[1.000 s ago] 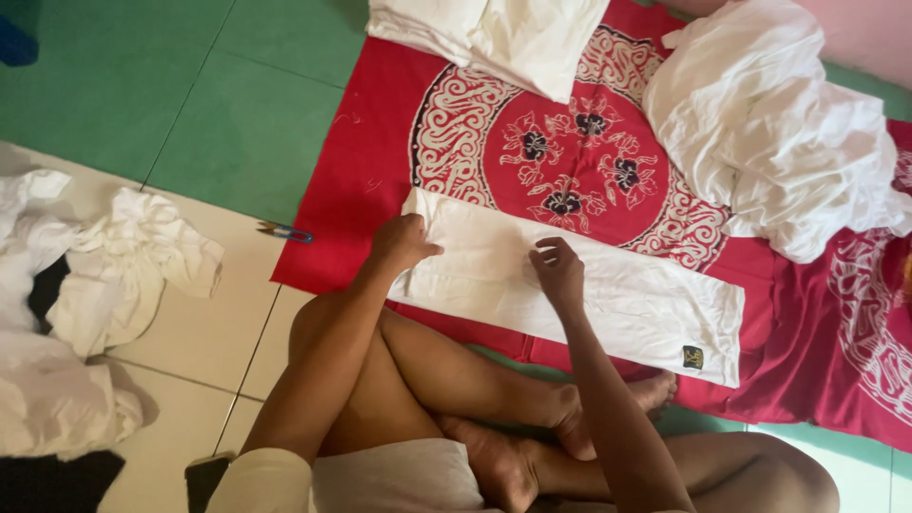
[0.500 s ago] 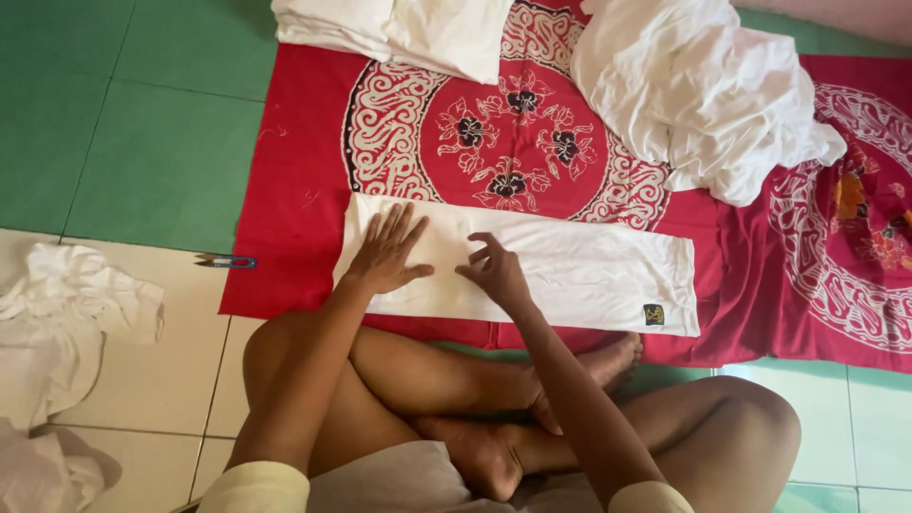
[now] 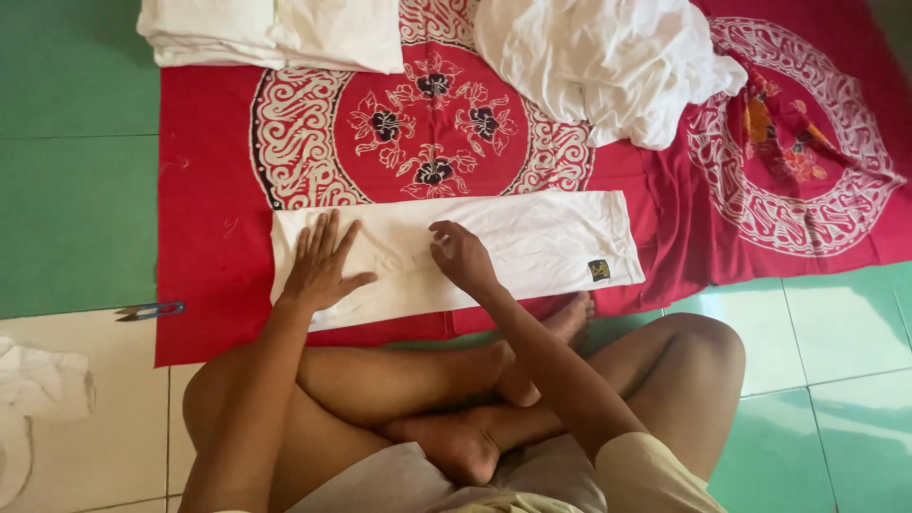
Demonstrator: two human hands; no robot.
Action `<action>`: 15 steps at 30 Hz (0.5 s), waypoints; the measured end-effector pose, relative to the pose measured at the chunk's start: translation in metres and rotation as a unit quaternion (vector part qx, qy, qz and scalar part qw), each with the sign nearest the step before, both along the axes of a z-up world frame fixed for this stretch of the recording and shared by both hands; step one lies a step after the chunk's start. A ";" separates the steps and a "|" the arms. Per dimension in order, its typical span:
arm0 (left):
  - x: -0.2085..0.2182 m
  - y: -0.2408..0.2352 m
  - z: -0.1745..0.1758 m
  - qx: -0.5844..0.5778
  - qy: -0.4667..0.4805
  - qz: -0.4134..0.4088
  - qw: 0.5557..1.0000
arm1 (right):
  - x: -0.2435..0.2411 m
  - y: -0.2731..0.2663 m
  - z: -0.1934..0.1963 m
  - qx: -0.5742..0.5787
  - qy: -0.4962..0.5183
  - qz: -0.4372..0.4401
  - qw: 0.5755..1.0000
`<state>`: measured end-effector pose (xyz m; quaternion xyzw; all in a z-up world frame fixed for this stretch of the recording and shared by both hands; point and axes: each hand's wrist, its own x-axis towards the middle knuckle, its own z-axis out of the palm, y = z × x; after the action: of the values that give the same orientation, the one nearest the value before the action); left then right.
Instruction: The person sits cross-legged on the floor and folds a white shirt by hand. They smooth the fabric, fold the sleeves and sides, and then fold the shirt into a compact rectangle before placing it on a stack of other folded white shirts.
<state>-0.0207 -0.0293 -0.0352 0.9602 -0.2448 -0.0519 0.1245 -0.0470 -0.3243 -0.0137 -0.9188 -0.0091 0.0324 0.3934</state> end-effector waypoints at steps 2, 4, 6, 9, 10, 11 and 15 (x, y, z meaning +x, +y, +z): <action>0.001 0.001 -0.001 0.007 -0.018 -0.007 1.000 | 0.005 -0.011 0.007 -0.101 -0.038 0.066 0.992; -0.002 0.002 -0.002 0.015 -0.035 -0.014 0.999 | 0.004 -0.026 0.013 -0.199 -0.072 0.131 0.968; -0.001 0.003 0.000 0.018 -0.043 -0.011 0.999 | 0.004 -0.047 0.020 -0.226 -0.036 0.190 0.955; -0.001 0.003 -0.004 0.019 -0.059 -0.007 0.998 | 0.002 -0.092 0.023 -0.275 -0.026 0.197 0.941; 0.002 0.003 -0.005 0.017 -0.061 -0.010 0.998 | 0.003 -0.112 0.028 -0.277 -0.026 0.194 0.941; 0.001 0.003 -0.006 0.019 -0.068 -0.012 0.997 | 0.000 -0.130 0.033 -0.307 -0.035 0.200 0.930; -0.001 0.001 -0.001 0.025 -0.078 -0.009 0.997 | -0.002 -0.218 0.038 -0.355 -0.033 0.152 0.922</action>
<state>-0.0214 -0.0285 -0.0364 0.9617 -0.2613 0.0161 0.0808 -0.0492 -0.5419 0.0243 -0.9863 -0.1492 0.0626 0.0308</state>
